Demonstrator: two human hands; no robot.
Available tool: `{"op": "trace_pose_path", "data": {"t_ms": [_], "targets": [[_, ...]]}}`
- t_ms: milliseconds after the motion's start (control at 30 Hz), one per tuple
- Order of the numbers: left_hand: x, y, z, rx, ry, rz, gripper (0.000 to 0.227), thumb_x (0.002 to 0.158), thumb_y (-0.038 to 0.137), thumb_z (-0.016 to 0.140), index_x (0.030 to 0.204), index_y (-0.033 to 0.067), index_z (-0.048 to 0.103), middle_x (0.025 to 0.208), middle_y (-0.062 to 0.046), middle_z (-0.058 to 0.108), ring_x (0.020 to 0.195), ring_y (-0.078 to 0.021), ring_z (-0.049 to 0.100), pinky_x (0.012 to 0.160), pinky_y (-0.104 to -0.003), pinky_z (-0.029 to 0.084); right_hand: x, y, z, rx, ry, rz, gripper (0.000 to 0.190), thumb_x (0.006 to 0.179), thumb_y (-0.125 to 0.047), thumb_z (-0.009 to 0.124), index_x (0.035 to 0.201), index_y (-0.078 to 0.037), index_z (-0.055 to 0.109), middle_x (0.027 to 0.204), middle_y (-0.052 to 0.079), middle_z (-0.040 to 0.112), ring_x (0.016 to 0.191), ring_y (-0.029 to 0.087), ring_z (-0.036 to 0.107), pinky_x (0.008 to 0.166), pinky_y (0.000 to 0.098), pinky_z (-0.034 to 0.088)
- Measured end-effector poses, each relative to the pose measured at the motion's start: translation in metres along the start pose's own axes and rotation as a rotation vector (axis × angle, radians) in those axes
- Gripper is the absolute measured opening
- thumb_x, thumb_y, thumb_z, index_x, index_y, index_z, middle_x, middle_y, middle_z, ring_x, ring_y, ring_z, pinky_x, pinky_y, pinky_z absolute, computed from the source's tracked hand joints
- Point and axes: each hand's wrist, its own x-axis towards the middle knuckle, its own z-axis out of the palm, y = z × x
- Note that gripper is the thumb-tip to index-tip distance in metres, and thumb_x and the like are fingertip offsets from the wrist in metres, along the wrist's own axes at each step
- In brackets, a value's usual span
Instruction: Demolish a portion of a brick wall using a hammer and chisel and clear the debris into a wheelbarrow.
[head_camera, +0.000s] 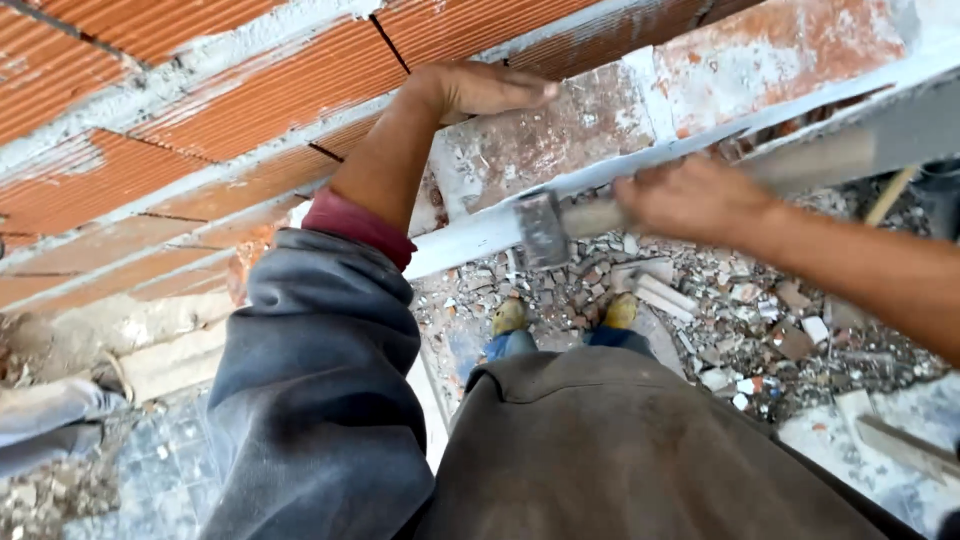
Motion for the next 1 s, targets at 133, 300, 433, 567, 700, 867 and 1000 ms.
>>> {"op": "trace_pose_path", "data": {"t_ms": [133,300,433,567,700,867,1000], "targets": [[-0.012,-0.004,-0.015,0.034,0.035,0.005,0.115,0.079,0.091,0.024,0.180,0.0358,0.029,0.192,-0.003,0.017,0.175,-0.0385,0.008,0.136,-0.077,0.009,0.010,0.015,-0.027,1.880,0.045,0.781,0.012,0.110,-0.020,0.063,0.108,-0.011,0.056,0.069,0.002,0.068,0.047,0.016,0.071,0.071,0.0479,0.067],[0.003,-0.016,-0.011,0.023,-0.078,0.155,0.111,0.086,0.087,0.024,0.181,0.0300,0.025,0.192,-0.005,0.017,0.175,-0.0357,0.011,0.137,-0.070,0.009,0.033,0.031,-0.033,1.716,0.423,0.761,0.017,0.114,-0.023,0.074,0.104,-0.012,0.066,0.066,0.006,0.073,0.041,0.011,0.065,0.034,0.0281,0.064],[0.016,-0.039,0.007,-0.026,-0.008,0.184,0.109,0.087,0.088,0.036,0.178,0.0276,0.035,0.192,-0.006,0.019,0.175,-0.0362,0.012,0.138,-0.069,0.012,0.032,0.046,-0.041,1.995,-0.217,0.634,0.009,0.116,-0.022,0.059,0.112,-0.015,0.056,0.073,0.001,0.067,0.046,0.014,0.061,0.037,0.0336,0.056],[-0.001,-0.038,-0.008,-0.038,-0.020,0.231,0.116,0.078,0.093,0.034,0.178,0.0331,0.036,0.192,0.000,0.021,0.176,-0.0333,0.013,0.135,-0.075,0.009,0.038,0.088,-0.067,2.057,0.178,0.636,0.015,0.111,-0.020,0.073,0.118,-0.010,0.063,0.075,0.006,0.077,0.053,0.018,0.077,0.044,0.0340,0.076],[0.007,-0.046,0.005,-0.027,-0.036,0.217,0.116,0.081,0.092,0.032,0.180,0.0319,0.031,0.193,-0.004,0.014,0.176,-0.0359,0.007,0.135,-0.077,0.004,0.054,0.063,-0.048,2.098,-0.089,0.399,0.024,0.120,-0.041,0.058,0.114,-0.019,0.052,0.079,0.003,0.068,0.049,0.012,0.068,0.040,0.0270,0.068],[0.023,-0.066,0.005,-0.168,-0.028,0.237,0.105,0.094,0.081,0.051,0.180,0.0220,0.032,0.191,-0.009,0.021,0.174,-0.0338,0.021,0.139,-0.061,0.021,0.042,0.094,-0.074,2.176,-0.203,0.657,0.019,0.111,-0.028,0.057,0.120,-0.011,0.056,0.091,0.008,0.075,0.068,0.023,0.082,0.058,0.0376,0.070],[0.006,-0.057,-0.009,-0.109,-0.064,0.139,0.119,0.080,0.089,0.043,0.182,0.0294,0.024,0.193,-0.006,0.014,0.176,-0.0357,0.007,0.135,-0.074,0.004,0.060,0.071,-0.057,1.857,0.273,0.699,0.016,0.112,-0.025,0.069,0.116,-0.014,0.059,0.073,0.004,0.071,0.052,0.019,0.073,0.049,0.0365,0.073]]}}
